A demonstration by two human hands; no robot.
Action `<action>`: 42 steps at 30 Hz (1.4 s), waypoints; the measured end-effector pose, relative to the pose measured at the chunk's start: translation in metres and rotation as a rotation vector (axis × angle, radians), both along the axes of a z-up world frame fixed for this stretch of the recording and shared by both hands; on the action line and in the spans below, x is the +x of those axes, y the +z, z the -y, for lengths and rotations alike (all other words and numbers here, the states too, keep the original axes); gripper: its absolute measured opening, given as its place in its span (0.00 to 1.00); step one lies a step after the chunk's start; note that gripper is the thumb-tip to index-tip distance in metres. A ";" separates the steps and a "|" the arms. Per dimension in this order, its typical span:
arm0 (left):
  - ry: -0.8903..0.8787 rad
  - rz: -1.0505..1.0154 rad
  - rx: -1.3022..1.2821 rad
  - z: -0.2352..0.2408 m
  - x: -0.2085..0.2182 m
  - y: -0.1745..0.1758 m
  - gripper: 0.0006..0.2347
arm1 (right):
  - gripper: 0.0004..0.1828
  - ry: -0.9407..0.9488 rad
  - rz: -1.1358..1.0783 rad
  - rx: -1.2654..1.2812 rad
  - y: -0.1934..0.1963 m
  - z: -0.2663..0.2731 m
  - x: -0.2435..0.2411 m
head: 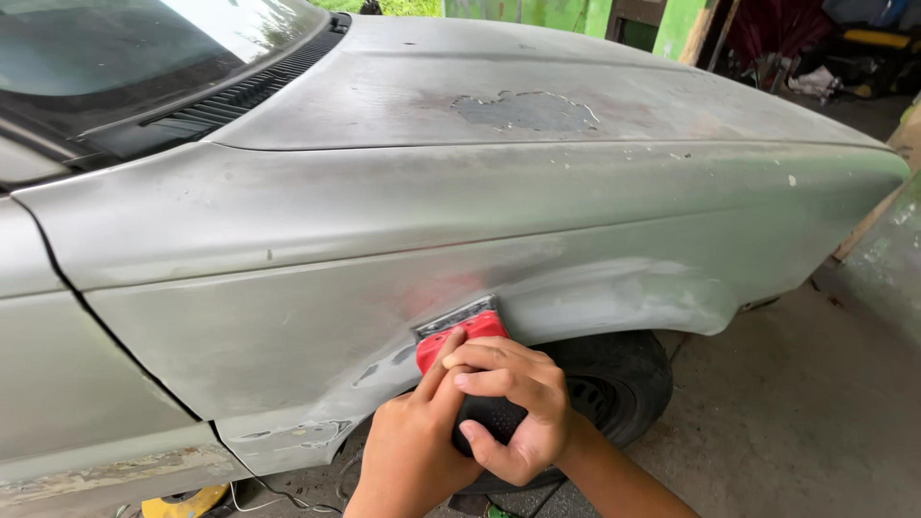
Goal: The person uses a red electric sander to smooth the surface of a silver car's front fender. They move the tool back and forth over the area above the wheel well, focusing on removing paint and smoothing the metal.
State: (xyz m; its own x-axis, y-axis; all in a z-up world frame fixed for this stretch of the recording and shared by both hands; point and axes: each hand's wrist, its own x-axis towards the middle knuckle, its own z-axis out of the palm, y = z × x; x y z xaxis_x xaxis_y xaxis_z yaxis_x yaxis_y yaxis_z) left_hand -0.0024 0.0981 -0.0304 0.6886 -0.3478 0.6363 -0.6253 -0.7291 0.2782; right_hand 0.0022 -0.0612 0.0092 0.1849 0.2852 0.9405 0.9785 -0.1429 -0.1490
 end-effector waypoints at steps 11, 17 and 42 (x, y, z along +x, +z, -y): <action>-0.163 -0.015 0.055 0.108 0.010 0.054 0.28 | 0.16 -0.174 -0.154 0.178 -0.005 0.105 0.007; -0.211 0.091 0.123 0.203 0.025 0.058 0.30 | 0.19 -0.170 -0.214 0.436 -0.030 0.190 0.024; -0.193 0.080 0.018 0.065 0.008 0.039 0.25 | 0.17 -0.176 -0.162 0.178 -0.011 0.063 0.002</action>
